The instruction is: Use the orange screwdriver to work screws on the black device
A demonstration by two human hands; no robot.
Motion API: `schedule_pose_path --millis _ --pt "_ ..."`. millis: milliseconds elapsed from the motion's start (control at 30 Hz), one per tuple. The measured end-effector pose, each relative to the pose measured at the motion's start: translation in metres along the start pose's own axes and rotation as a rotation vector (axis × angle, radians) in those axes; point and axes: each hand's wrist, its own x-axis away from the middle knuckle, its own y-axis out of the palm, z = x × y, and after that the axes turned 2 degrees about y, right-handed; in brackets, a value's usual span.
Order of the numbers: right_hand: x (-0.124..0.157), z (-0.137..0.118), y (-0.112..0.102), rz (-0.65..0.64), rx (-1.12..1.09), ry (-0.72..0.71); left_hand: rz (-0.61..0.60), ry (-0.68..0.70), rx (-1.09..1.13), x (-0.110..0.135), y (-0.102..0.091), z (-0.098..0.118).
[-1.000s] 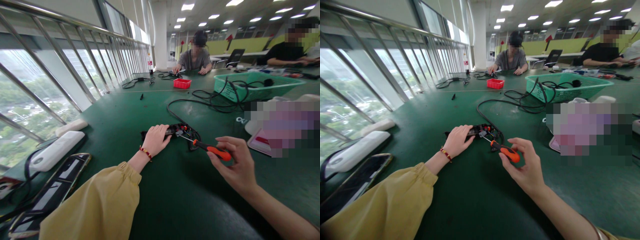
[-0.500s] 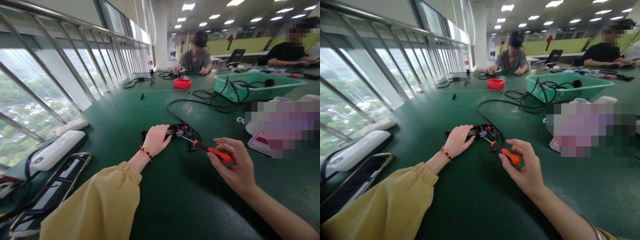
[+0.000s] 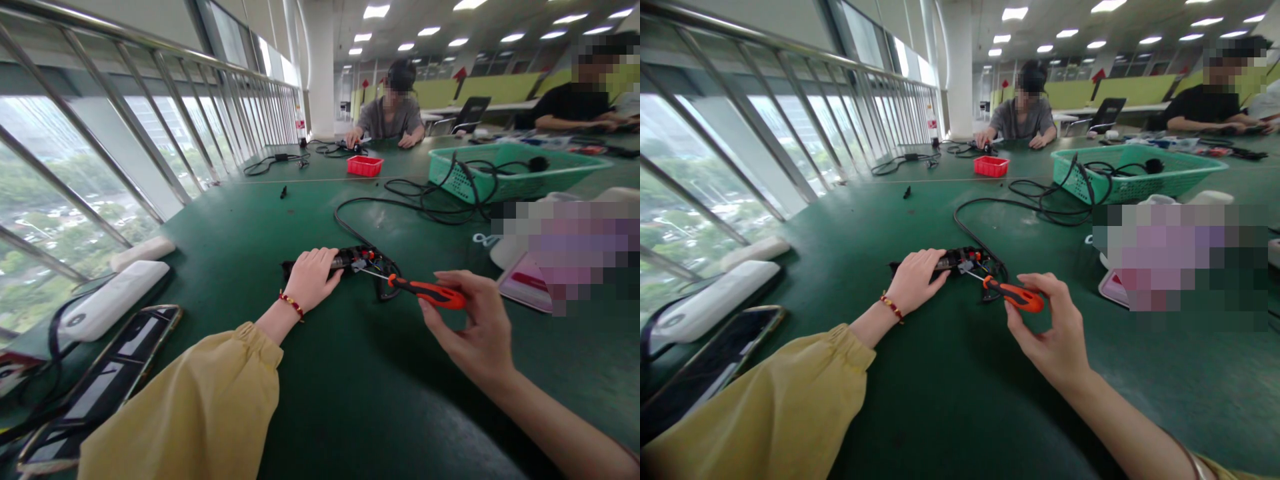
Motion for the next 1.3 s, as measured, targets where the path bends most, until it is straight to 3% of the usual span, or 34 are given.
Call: schedule_pose_path --millis 133,300,467,600,800,967,1133,1300 --pt "0.0004 -0.0019 0.0004 -0.101 -0.011 0.095 0.004 0.003 0.000 0.0000 0.0000 -0.0002" --pt "0.0011 -0.0005 0.0015 0.018 -0.058 0.027 0.003 0.002 -0.001 0.0003 0.0005 -0.0006" --pt "0.0012 -0.0022 0.0002 -0.138 -0.021 0.092 0.003 0.002 0.006 0.0001 0.0006 -0.0004" --pt "-0.0001 -0.0027 0.0000 -0.037 -0.017 -0.016 0.001 0.003 -0.001 -0.0001 0.0003 -0.0002" --pt "-0.0012 -0.0041 -0.0002 -0.204 -0.012 0.065 -0.006 0.001 -0.005 0.0000 0.0002 -0.0001" --pt "-0.0007 -0.0019 -0.0009 -0.059 -0.007 0.040 -0.007 0.000 0.005 0.0001 0.0005 -0.0003" --pt "-0.0018 -0.0011 -0.0013 -0.177 0.025 0.097 -0.002 0.000 0.007 -0.0001 0.0003 -0.0001" --pt "-0.0037 0.0014 -0.0005 0.000 0.014 0.054 -0.006 -0.001 0.003 -0.0002 0.0000 0.0000"
